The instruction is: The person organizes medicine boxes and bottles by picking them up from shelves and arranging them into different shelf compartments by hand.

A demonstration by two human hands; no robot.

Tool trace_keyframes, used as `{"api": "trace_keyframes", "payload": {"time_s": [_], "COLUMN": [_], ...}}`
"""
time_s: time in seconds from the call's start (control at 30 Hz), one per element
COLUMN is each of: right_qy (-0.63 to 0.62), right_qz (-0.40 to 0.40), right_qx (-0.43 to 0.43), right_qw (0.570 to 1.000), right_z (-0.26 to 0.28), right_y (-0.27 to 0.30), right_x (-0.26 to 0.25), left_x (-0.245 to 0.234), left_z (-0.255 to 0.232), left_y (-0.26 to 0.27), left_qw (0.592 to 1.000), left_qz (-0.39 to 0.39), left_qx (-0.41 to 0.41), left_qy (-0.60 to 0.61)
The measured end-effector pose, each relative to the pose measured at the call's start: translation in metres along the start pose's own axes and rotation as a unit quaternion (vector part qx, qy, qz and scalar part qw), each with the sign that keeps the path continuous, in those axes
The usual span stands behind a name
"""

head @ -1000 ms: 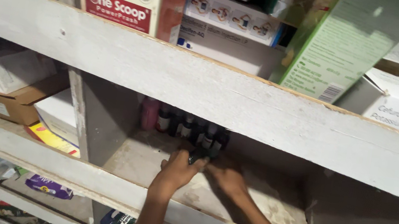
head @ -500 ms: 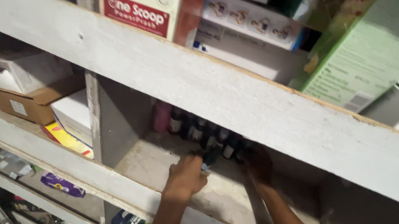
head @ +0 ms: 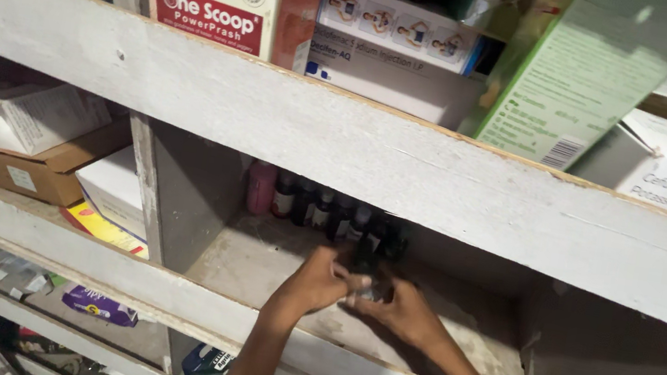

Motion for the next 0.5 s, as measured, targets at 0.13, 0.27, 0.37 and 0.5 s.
{"api": "trace_keyframes", "payload": {"time_s": [0.13, 0.27, 0.37, 0.5], "right_qy": [-0.078, -0.090, -0.075, -0.082], "right_qz": [-0.124, -0.194, -0.246, -0.253], "right_qx": [0.019, 0.061, 0.050, 0.040], "right_qw": [0.989, 0.975, 0.965, 0.963], "right_z": [-0.010, -0.055, -0.073, -0.083], "right_y": [0.008, -0.017, -0.040, -0.057], "right_x": [-0.013, -0.046, -0.080, -0.085], "left_x": [-0.002, -0.023, -0.019, -0.021], "left_z": [-0.015, -0.016, 0.001, -0.010], "left_y": [0.003, 0.007, 0.006, 0.010], "left_qw": [0.996, 0.991, 0.977, 0.966], "left_qz": [0.045, -0.104, -0.099, -0.133], "left_qx": [0.041, 0.036, -0.086, -0.068], "left_qy": [0.061, -0.075, -0.170, -0.210]}}
Point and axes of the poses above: each hand's wrist, its own y-axis away from the middle knuckle, its own x-axis out of the palm, z = x × y, the point moved 7 cm from there along -y, towards the middle knuckle, and after that the axes turned 5 degrees about z, right-handed, at the moved point
